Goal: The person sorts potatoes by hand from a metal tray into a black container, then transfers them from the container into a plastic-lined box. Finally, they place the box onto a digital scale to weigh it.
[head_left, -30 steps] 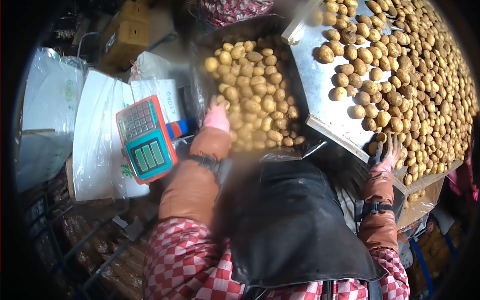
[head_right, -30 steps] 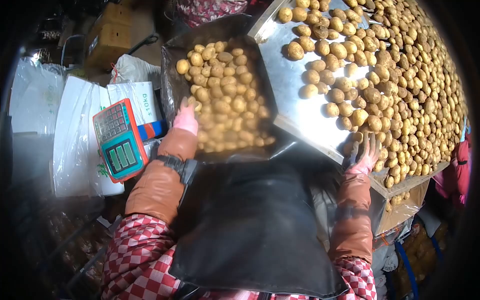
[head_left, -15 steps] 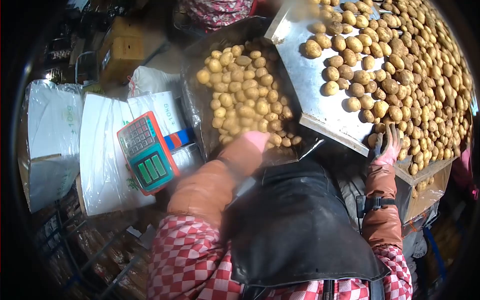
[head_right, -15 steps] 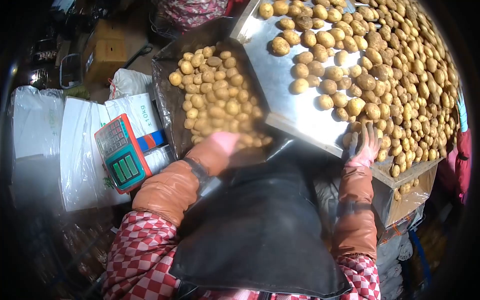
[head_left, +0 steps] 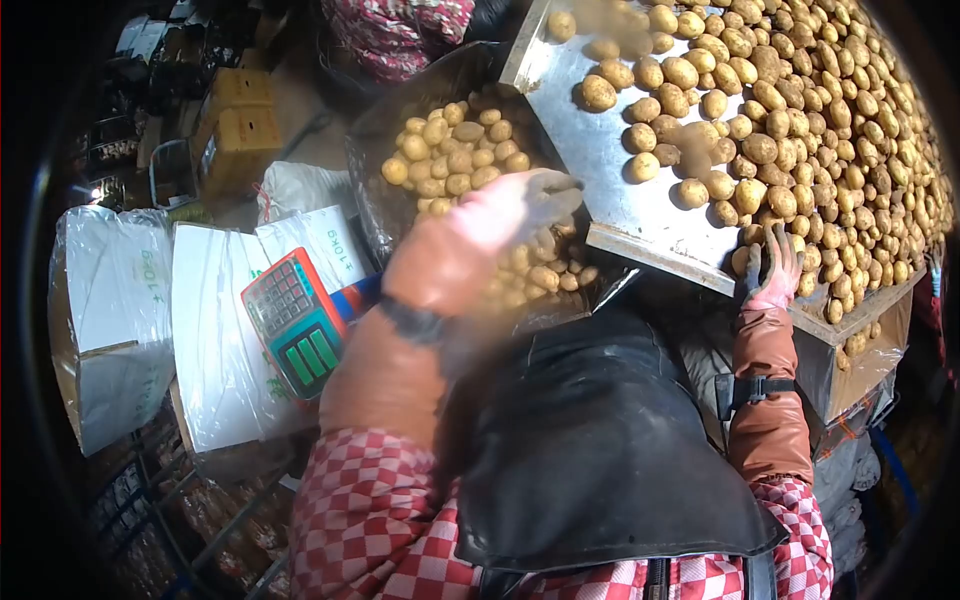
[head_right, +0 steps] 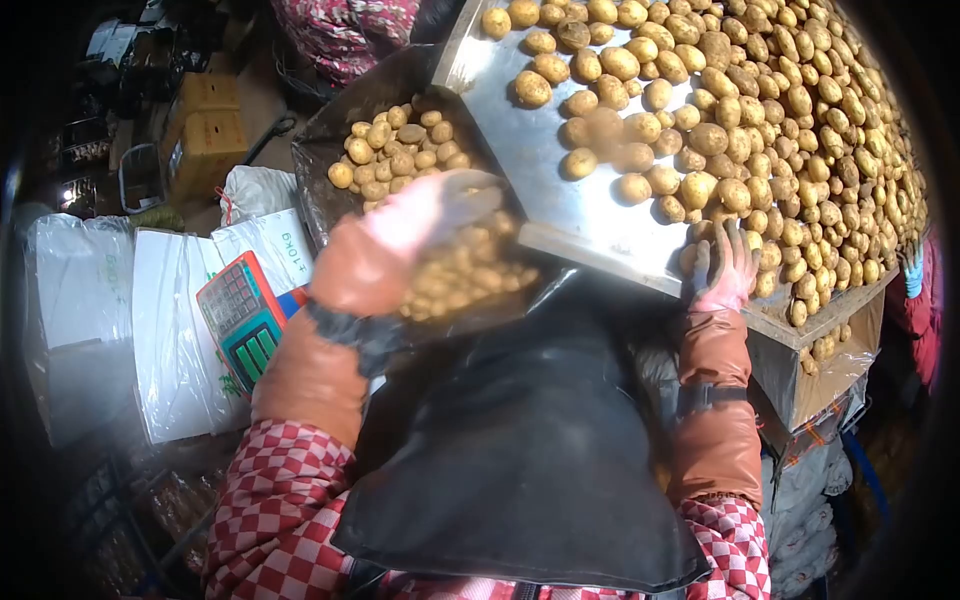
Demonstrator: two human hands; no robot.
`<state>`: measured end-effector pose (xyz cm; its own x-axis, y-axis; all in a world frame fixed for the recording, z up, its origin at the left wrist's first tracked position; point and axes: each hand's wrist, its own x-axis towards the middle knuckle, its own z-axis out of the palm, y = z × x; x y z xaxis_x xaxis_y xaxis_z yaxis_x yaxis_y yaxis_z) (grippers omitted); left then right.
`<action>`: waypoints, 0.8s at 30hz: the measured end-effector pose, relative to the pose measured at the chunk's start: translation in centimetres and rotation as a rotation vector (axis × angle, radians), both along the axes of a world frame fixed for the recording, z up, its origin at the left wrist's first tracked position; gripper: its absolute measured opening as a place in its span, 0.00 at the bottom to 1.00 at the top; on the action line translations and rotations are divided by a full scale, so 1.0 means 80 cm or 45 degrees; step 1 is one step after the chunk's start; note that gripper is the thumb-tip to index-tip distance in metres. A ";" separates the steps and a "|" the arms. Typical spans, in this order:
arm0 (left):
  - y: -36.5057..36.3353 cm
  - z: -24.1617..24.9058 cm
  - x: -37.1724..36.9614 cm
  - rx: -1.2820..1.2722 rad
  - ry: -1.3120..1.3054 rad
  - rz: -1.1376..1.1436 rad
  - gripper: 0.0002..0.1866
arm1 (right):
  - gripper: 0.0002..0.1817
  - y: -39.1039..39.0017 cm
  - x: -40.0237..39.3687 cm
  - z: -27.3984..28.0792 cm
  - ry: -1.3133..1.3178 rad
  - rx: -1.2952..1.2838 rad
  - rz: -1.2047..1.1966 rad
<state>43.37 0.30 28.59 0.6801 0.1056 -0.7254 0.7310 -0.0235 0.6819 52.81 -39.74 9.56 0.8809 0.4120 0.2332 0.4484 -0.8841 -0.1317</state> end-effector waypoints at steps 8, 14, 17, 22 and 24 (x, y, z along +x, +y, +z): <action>-0.041 -0.197 -0.048 0.754 -0.130 -0.805 0.15 | 0.22 -0.003 0.002 -0.005 -0.011 -0.018 -0.003; -0.010 -0.192 -0.100 0.611 0.356 -0.515 0.18 | 0.22 -0.003 0.000 -0.006 -0.018 -0.001 -0.010; 0.043 -0.178 -0.127 0.761 0.439 -0.472 0.18 | 0.22 -0.001 0.001 -0.004 -0.016 -0.009 -0.020; 0.080 -0.133 -0.097 -0.236 -0.088 0.292 0.23 | 0.21 -0.002 0.000 -0.005 0.007 -0.023 -0.028; 0.066 -0.094 -0.051 -0.459 -0.038 0.110 0.25 | 0.21 -0.003 0.001 -0.006 0.016 -0.007 -0.019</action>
<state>39.31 5.62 21.08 0.7011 -0.0952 -0.7067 0.6997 0.2827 0.6561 52.88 -40.01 9.08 0.8898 0.3997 0.2200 0.4332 -0.8916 -0.1322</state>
